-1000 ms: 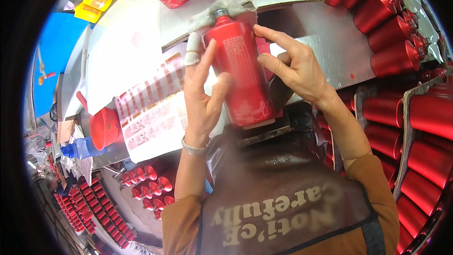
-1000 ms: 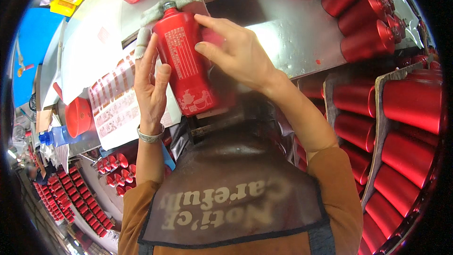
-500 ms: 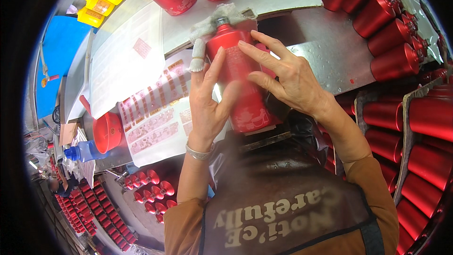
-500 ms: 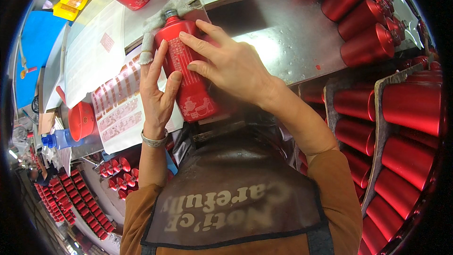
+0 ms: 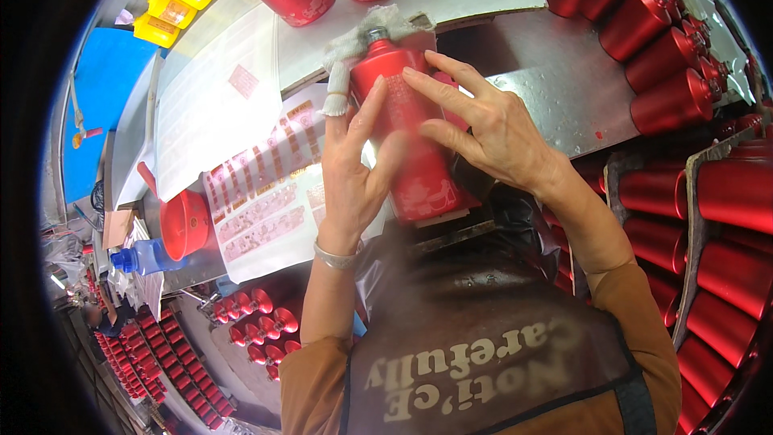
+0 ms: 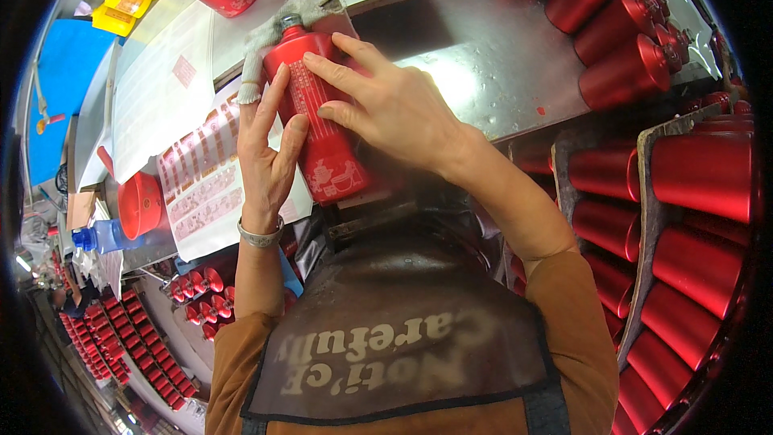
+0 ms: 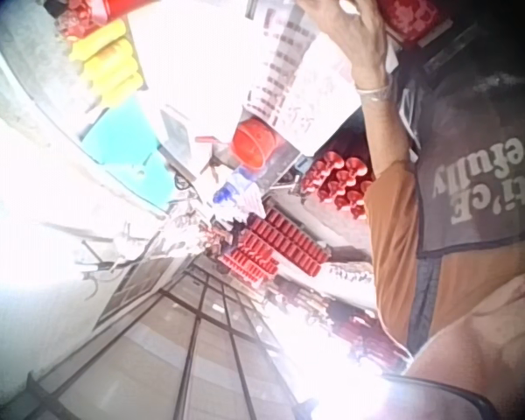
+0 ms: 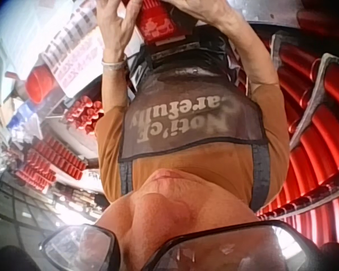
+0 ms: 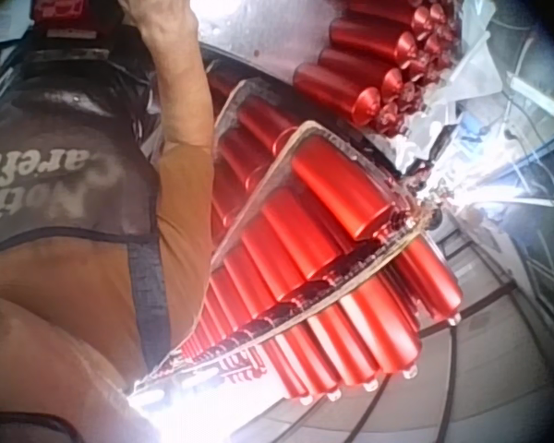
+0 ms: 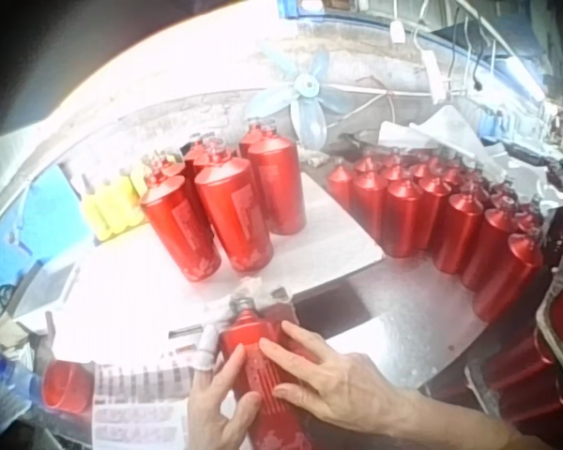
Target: The person picks red cylindrical containers from a tray, applies a printed label to each one, smooths it with a black card, and places the labeled containers on a nearby surface. The process is repeated for multiple containers.
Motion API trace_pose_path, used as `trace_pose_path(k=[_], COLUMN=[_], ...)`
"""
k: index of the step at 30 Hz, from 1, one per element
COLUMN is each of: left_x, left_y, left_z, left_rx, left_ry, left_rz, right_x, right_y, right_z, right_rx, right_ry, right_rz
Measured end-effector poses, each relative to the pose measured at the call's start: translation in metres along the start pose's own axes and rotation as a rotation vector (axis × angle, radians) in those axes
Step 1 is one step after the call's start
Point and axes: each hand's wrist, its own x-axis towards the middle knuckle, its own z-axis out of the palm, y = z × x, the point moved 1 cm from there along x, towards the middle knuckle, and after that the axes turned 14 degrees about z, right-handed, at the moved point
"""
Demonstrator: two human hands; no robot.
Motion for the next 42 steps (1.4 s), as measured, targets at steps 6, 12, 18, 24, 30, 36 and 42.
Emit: trace_pose_path(k=[6, 12, 18, 24, 30, 36, 42], left_x=[0.001, 0.000, -0.007, -0.009, -0.007, -0.013, -0.035], left_y=[-0.002, -0.002, 0.000, -0.003, -0.002, -0.006, -0.013], left_z=[0.000, -0.001, 0.001, 0.005, 0.004, 0.005, -0.018], left_rx=[0.021, 0.019, -0.164, -0.152, -0.158, -0.206, -0.463], left_ry=[-0.001, -0.016, 0.039, 0.086, 0.071, 0.094, 0.350], left_rz=[0.026, -0.011, -0.130, -0.158, -0.163, -0.180, -0.383], right_x=[0.001, -0.002, 0.019, 0.037, 0.080, 0.078, 0.019], right_y=[0.001, 0.008, 0.066, 0.025, -0.026, -0.005, -0.050], right_z=[-0.001, -0.001, -0.003, -0.012, -0.022, -0.012, -0.036], right_rx=[0.010, 0.072, 0.973, 0.787, 0.029, 0.031, 0.224], right_ry=[-0.031, -0.054, -0.088, -0.228, 0.161, 0.005, -0.223], right_rz=[0.027, 0.029, 0.756, 0.316, -0.155, -0.234, -0.352])
